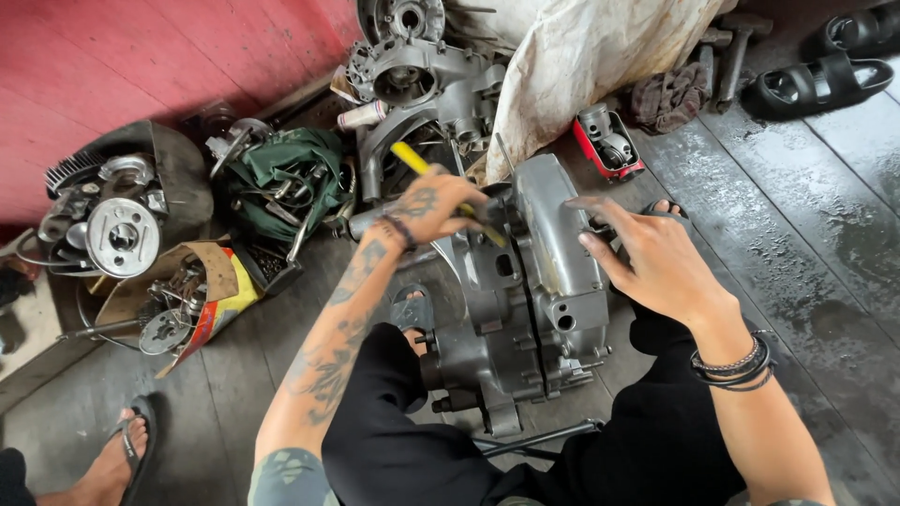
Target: Cleaning a motorcycle engine casing by scraping off dirt and grime with a small hand tool.
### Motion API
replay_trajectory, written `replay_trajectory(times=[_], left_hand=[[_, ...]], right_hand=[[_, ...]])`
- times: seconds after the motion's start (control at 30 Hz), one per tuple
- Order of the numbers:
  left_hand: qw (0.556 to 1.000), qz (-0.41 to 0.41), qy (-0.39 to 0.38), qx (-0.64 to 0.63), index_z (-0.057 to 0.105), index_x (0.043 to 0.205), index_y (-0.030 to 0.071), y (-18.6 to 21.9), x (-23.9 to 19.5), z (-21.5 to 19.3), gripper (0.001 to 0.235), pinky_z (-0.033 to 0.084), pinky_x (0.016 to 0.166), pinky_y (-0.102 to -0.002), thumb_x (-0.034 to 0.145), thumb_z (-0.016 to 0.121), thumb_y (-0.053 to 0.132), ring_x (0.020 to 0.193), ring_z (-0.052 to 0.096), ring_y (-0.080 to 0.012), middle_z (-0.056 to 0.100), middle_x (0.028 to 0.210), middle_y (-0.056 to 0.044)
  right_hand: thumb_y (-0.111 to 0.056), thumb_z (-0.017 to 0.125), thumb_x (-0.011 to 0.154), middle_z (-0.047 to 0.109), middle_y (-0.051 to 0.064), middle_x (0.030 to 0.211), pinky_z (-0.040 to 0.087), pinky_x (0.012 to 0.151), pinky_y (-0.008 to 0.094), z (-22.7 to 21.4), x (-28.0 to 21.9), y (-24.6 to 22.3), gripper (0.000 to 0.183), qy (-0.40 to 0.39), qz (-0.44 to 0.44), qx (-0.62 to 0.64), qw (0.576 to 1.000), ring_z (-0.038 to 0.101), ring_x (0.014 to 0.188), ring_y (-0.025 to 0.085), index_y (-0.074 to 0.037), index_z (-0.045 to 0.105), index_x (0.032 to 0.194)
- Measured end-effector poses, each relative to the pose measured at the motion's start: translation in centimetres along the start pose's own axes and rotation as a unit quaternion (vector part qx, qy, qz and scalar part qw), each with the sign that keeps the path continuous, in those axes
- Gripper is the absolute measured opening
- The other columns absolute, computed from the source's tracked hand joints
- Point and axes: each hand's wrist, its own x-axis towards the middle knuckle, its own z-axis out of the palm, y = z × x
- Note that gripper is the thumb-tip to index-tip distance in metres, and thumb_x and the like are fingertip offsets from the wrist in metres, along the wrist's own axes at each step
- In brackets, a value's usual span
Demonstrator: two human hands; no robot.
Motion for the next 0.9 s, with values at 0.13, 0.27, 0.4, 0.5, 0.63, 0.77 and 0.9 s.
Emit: replay_trajectory(times=[0.13, 0.27, 0.4, 0.5, 0.63, 0.77, 0.9], left_hand=[[0.997, 0.055, -0.036, 0.042, 0.065, 0.126, 0.023, -0.5, 2.0, 2.1, 0.047, 0.035, 0.114, -0.053, 0.090, 0.073, 0.053, 0.120, 0.062, -0.0258, 0.072, 0.118, -0.004], [0.999, 0.022, -0.035, 0.025, 0.061, 0.130, 0.011, -3.7, -0.2, 0.4, 0.051, 0.033, 0.116, -0.057, 0.090, 0.079, 0.037, 0.125, 0.058, -0.0359, 0.067, 0.123, -0.016], [0.999, 0.018, -0.024, -0.027, 0.066, 0.123, 0.020, -1.1, -0.1, 0.3, 0.044, 0.037, 0.112, -0.050, 0.087, 0.080, 0.039, 0.124, 0.060, -0.0292, 0.069, 0.126, -0.007], [0.999, 0.004, -0.034, -0.002, 0.070, 0.110, 0.028, -3.0, -0.2, 0.4, 0.035, 0.043, 0.100, -0.042, 0.085, 0.080, 0.050, 0.111, 0.067, -0.0217, 0.074, 0.110, 0.005], [0.997, -0.068, -0.007, -0.031, 0.074, 0.105, 0.029, -4.0, -1.9, -0.3, 0.032, 0.054, 0.096, -0.040, 0.080, 0.083, 0.047, 0.107, 0.071, -0.0227, 0.077, 0.104, 0.005], [0.993, -0.119, -0.004, -0.008, 0.074, 0.105, 0.027, -1.6, -1.7, -1.2, 0.035, 0.057, 0.093, -0.037, 0.083, 0.079, 0.053, 0.106, 0.072, -0.0222, 0.077, 0.106, 0.002], [0.990, -0.115, -0.047, 0.062, 0.076, 0.102, 0.027, -0.7, 1.0, -0.9, 0.031, 0.057, 0.096, -0.036, 0.081, 0.081, 0.049, 0.106, 0.073, -0.0215, 0.078, 0.102, 0.002]], right_hand=[[-0.027, 0.056, 0.101, 0.076, 0.022, 0.099, 0.057, 0.077, 0.057, 0.0, 0.1, 0.2, 0.035, 0.004, -0.010, 0.014, 1.000, 0.074, 0.092, 0.043, -0.010, 0.060, 0.132], [-0.026, 0.056, 0.102, 0.076, 0.021, 0.099, 0.058, 0.078, 0.054, -0.2, 0.1, -0.3, 0.036, 0.011, -0.013, 0.015, 1.000, 0.074, 0.093, 0.040, -0.009, 0.060, 0.133], [-0.027, 0.058, 0.099, 0.077, 0.020, 0.099, 0.059, 0.076, 0.054, -0.6, 0.0, -0.6, 0.037, 0.008, -0.018, 0.007, 1.000, 0.075, 0.090, 0.039, -0.007, 0.061, 0.130], [-0.026, 0.060, 0.100, 0.077, 0.021, 0.102, 0.058, 0.081, 0.053, -0.8, -0.1, -1.1, 0.036, 0.018, -0.021, -0.003, 1.000, 0.074, 0.092, 0.042, -0.005, 0.063, 0.128], [-0.027, 0.061, 0.094, 0.078, 0.019, 0.101, 0.058, 0.082, 0.055, -1.1, -0.1, -0.9, 0.041, 0.011, -0.018, 0.003, 1.000, 0.075, 0.092, 0.039, -0.011, 0.061, 0.132], [-0.031, 0.061, 0.095, 0.078, 0.020, 0.101, 0.059, 0.081, 0.053, -0.9, 0.0, -1.4, 0.040, 0.023, -0.007, 0.010, 1.000, 0.075, 0.093, 0.041, -0.011, 0.061, 0.130], [-0.039, 0.058, 0.096, 0.079, 0.016, 0.103, 0.060, 0.081, 0.054, -0.1, 0.2, -0.8, 0.040, 0.018, 0.004, -0.014, 1.000, 0.076, 0.094, 0.039, -0.013, 0.060, 0.127]])
